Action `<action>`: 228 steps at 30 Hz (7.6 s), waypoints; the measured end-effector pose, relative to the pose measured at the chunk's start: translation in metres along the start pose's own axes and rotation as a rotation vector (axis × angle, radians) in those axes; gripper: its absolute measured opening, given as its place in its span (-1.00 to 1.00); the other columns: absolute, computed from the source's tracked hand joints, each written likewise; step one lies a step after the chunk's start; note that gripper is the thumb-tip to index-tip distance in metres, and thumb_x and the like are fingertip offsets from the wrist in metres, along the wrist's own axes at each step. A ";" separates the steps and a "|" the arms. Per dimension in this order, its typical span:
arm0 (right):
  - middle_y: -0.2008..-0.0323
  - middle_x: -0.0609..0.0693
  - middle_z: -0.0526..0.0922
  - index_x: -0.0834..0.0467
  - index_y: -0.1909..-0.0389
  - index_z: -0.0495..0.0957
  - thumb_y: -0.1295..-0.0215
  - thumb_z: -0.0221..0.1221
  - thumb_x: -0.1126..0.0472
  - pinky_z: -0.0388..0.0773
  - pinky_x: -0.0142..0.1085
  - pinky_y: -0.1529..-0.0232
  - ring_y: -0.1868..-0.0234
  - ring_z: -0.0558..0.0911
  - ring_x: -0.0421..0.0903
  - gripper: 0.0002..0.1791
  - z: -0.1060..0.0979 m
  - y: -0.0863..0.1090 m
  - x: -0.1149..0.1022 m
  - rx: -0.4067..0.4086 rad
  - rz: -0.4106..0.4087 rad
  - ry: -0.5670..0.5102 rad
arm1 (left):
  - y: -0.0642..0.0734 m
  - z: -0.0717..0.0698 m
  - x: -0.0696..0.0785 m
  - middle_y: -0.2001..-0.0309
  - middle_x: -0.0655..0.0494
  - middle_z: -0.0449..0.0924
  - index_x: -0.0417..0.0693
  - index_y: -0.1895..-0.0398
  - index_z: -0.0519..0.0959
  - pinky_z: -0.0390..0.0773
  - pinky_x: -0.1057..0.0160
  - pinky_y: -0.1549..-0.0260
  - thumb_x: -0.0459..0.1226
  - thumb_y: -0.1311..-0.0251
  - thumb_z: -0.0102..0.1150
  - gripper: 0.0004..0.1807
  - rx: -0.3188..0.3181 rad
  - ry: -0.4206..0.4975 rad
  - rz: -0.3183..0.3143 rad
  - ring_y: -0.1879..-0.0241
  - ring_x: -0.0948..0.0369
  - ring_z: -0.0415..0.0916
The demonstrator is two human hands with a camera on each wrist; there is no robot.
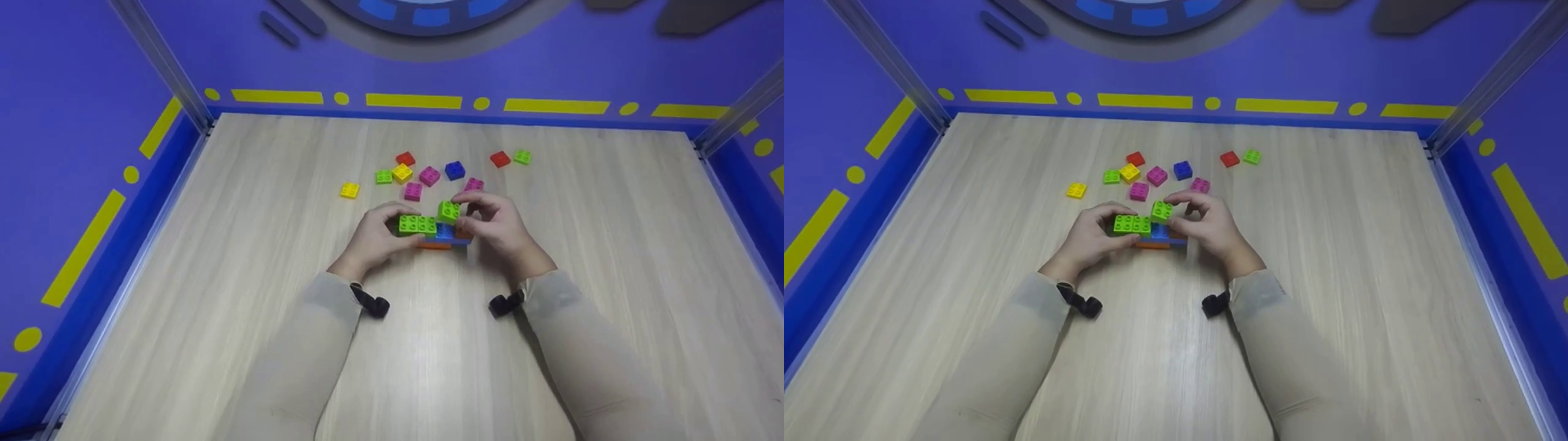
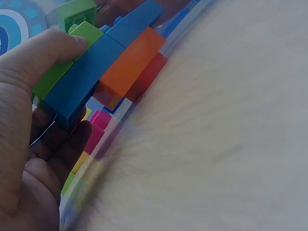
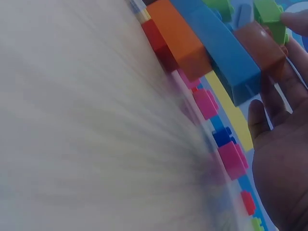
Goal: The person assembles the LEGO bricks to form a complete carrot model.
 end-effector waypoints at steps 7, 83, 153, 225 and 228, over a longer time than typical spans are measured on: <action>-0.14 0.06 0.80 0.15 -0.15 0.84 -0.38 0.38 0.49 0.55 -0.29 -0.20 -0.14 0.61 0.09 -0.62 0.003 0.001 -0.001 -0.062 -0.011 0.029 | -0.002 0.000 -0.001 -0.26 0.07 0.79 -0.02 -0.18 0.81 0.57 0.02 -0.52 -0.26 -0.27 0.69 -0.57 -0.003 0.000 0.016 -0.33 0.11 0.65; -0.21 0.13 0.76 0.15 -0.38 0.67 -0.35 0.58 0.27 0.59 -0.41 -0.11 -0.11 0.64 0.00 -0.41 0.010 0.037 0.007 0.060 0.173 0.351 | -0.003 -0.006 0.001 -0.33 -0.21 0.72 -0.28 -0.40 0.65 0.57 0.08 -0.50 -0.15 -0.58 0.30 -0.51 0.084 0.174 0.041 -0.35 -0.06 0.63; -0.31 0.11 0.77 0.15 -0.44 0.66 -0.38 0.56 0.29 0.57 -0.39 -0.25 -0.24 0.69 0.03 -0.37 0.014 0.032 0.007 0.067 0.130 0.368 | -0.003 -0.036 0.041 -0.33 0.02 0.72 0.02 -0.30 0.80 0.60 0.38 0.13 -0.22 -0.47 0.52 -0.62 0.180 -0.080 0.060 0.09 0.18 0.61; -0.31 0.16 0.76 0.19 -0.45 0.66 -0.57 0.40 0.23 0.54 -0.45 -0.29 -0.27 0.67 -0.05 -0.51 0.008 0.030 0.006 0.065 0.075 0.337 | 0.002 -0.007 0.008 -0.41 -0.06 0.72 -0.09 -0.49 0.66 0.70 0.06 -0.41 -0.14 -0.53 0.46 -0.46 0.003 0.050 0.061 -0.36 0.03 0.69; -0.29 0.22 0.78 0.27 -0.44 0.65 -0.73 0.13 0.24 0.51 -0.45 -0.40 -0.33 0.68 0.00 -0.58 -0.001 0.029 0.006 0.118 0.025 0.279 | 0.002 -0.007 0.003 -0.43 -0.07 0.71 -0.08 -0.52 0.63 0.67 0.01 -0.47 -0.16 -0.46 0.53 -0.39 0.000 0.063 0.034 -0.40 0.00 0.69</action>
Point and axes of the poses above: each hand's wrist, its own y-axis away from the middle knuckle, its own z-axis out of the palm, x = y × z, the point moved 4 cm from there along -y, towards the middle knuckle
